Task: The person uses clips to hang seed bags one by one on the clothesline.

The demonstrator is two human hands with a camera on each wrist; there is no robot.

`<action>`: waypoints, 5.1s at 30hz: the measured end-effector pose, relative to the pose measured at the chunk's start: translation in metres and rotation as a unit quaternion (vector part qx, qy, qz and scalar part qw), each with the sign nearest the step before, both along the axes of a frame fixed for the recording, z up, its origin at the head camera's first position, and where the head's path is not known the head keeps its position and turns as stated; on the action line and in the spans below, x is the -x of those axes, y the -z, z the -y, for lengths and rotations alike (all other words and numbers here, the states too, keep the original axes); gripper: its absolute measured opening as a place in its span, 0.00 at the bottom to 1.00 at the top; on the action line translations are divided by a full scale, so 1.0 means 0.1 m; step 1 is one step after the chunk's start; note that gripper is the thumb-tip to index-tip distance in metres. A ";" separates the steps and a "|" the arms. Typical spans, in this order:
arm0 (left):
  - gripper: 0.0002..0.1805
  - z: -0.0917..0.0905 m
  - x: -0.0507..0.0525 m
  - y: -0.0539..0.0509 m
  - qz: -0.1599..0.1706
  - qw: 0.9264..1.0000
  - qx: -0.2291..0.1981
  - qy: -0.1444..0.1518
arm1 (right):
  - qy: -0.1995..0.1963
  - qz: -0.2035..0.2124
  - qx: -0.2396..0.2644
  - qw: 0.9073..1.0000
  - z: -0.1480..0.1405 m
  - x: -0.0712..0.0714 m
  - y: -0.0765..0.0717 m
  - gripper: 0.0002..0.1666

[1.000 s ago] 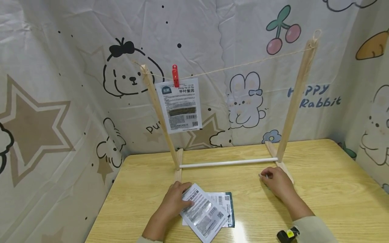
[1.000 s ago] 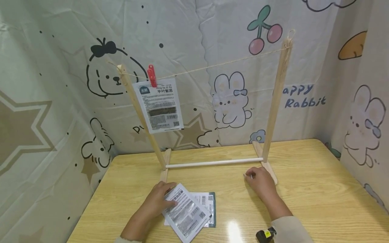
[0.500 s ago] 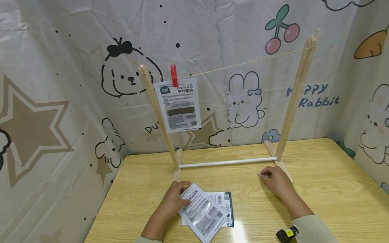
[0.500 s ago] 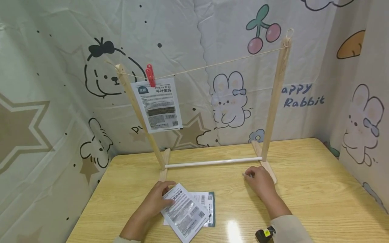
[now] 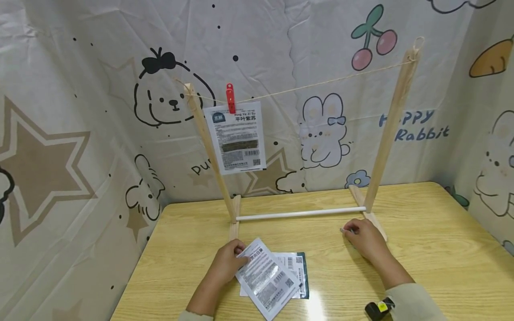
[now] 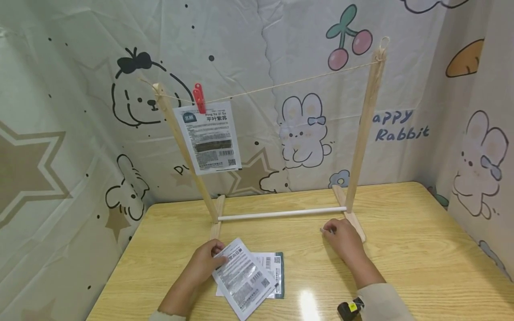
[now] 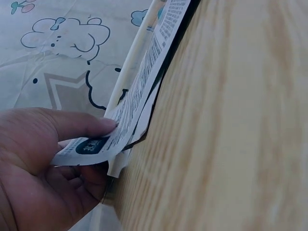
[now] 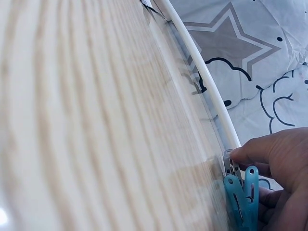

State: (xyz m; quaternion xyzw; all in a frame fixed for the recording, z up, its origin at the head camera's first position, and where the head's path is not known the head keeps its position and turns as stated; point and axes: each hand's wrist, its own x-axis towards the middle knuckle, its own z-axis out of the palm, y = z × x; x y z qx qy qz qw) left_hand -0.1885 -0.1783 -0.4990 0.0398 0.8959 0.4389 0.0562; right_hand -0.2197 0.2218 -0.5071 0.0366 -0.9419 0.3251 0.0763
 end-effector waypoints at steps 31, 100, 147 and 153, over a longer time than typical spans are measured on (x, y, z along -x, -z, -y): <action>0.11 -0.01 0.04 -0.06 -0.005 0.993 -0.090 -0.070 | 0.024 0.049 0.052 0.997 0.00 -0.01 -0.07 0.15; 0.17 -0.01 0.03 -0.21 0.014 0.952 -0.290 -0.099 | 0.016 -0.034 0.140 0.989 0.06 -0.01 -0.09 0.18; 0.16 -0.13 -0.04 -0.41 -0.002 0.946 -0.298 -0.127 | -0.001 -0.087 0.141 0.986 0.17 -0.01 -0.14 0.12; 0.16 -0.14 -0.04 -0.43 0.001 0.946 -0.296 -0.132 | -0.009 -0.087 0.129 0.988 0.17 -0.01 -0.14 0.13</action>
